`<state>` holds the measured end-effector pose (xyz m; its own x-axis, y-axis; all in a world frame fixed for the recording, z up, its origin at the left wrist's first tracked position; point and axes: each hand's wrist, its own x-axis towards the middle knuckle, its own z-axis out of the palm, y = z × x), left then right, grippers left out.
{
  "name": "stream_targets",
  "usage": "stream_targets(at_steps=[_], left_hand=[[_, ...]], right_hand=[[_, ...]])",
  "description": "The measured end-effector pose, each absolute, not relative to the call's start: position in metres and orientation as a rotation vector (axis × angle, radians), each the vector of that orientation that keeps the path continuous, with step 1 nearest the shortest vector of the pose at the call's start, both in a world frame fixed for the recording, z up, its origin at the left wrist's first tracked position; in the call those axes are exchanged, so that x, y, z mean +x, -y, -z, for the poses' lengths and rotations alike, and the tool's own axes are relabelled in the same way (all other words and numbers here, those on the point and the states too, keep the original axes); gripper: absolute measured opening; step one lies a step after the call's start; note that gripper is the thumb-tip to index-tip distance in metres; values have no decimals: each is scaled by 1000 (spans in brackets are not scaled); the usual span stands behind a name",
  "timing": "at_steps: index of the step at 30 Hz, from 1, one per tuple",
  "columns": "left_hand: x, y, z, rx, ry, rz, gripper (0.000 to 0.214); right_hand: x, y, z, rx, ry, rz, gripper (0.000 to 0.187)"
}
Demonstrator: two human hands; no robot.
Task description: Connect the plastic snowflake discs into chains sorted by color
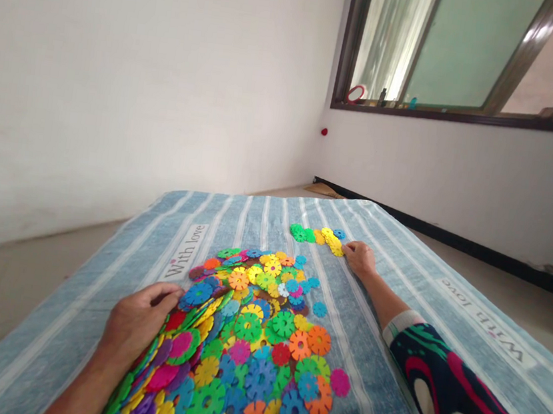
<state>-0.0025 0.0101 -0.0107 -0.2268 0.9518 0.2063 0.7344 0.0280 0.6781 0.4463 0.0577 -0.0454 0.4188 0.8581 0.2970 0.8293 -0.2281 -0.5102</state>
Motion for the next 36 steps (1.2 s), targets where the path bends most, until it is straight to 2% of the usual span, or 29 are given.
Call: stream_targets(at_steps=[6, 25, 36], left_hand=[[0, -9, 7, 1724, -2018, -993, 25], [0, -12, 8, 1717, -2037, -941, 30], [5, -6, 12, 1778, -1979, -932, 33]], right_hand=[[448, -49, 48, -2068, 1510, -51, 35], [446, -53, 51, -2128, 1535, 3, 28], [419, 4, 53, -2031, 1527, 74, 26]])
